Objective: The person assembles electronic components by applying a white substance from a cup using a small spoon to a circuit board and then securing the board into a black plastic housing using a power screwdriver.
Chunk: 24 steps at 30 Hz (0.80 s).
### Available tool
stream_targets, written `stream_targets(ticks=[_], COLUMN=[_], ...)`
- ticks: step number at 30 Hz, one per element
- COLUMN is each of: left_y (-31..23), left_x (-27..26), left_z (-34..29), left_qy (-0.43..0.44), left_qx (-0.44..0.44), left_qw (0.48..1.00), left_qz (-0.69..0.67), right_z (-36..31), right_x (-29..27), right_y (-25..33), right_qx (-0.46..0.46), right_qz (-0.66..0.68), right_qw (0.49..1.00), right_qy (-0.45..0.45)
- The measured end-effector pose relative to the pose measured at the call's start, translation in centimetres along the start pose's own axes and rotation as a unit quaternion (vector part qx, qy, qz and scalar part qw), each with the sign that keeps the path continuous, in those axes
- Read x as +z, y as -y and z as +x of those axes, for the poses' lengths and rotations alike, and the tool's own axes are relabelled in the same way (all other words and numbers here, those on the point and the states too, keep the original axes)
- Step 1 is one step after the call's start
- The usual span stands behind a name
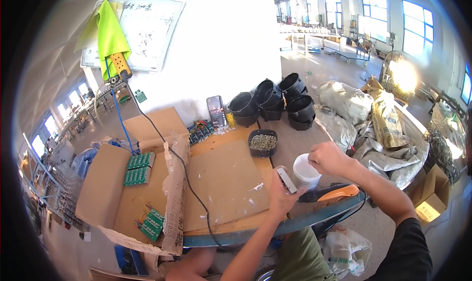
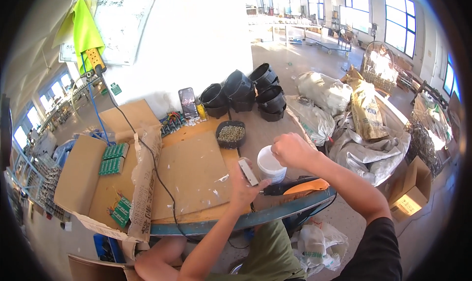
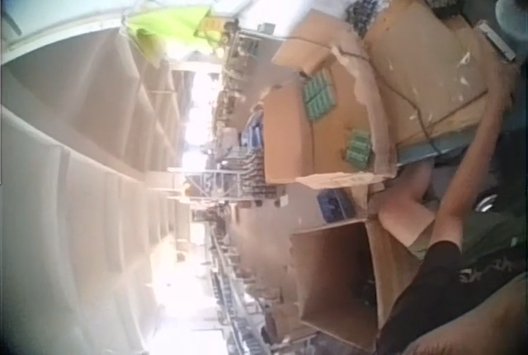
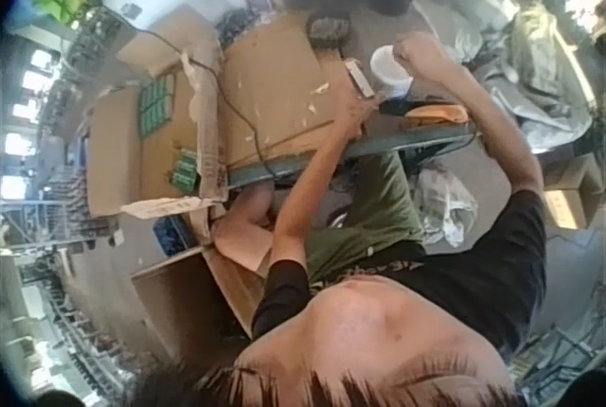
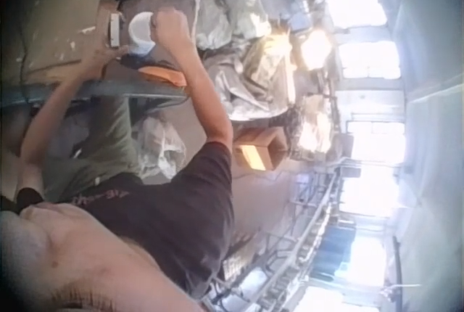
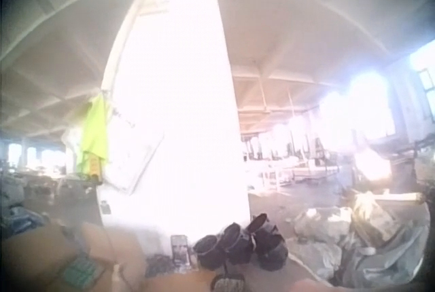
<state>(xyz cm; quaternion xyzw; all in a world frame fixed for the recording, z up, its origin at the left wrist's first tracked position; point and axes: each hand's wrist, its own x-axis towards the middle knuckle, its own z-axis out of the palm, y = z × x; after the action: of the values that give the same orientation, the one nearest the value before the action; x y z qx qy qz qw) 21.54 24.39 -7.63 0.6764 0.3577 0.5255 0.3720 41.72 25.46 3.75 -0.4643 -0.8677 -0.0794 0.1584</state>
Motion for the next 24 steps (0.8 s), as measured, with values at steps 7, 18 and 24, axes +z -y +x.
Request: stream_targets(ticks=[7, 18, 24], left_y=[1.7, 1.4, 1.6], left_x=[2.8, 4.1, 4.3], left_z=[-0.5, -0.2, 0.0], left_qy=[-0.025, 0.013, 0.032], left_qx=[0.003, 0.143, 0.132], left_qw=[0.999, 0.988, 0.988], left_qz=[-0.045, 0.062, 0.072], right_z=[-0.4, -2.5, -8.2], right_x=[-0.1, 1.0, 0.1], right_y=[1.1, -0.4, -0.9], right_qx=[0.143, 0.328, 0.424], right_qz=[0.127, 0.4, 0.513], right_qw=[0.98, 0.854, 0.734], right_qy=[0.051, -0.056, -0.136])
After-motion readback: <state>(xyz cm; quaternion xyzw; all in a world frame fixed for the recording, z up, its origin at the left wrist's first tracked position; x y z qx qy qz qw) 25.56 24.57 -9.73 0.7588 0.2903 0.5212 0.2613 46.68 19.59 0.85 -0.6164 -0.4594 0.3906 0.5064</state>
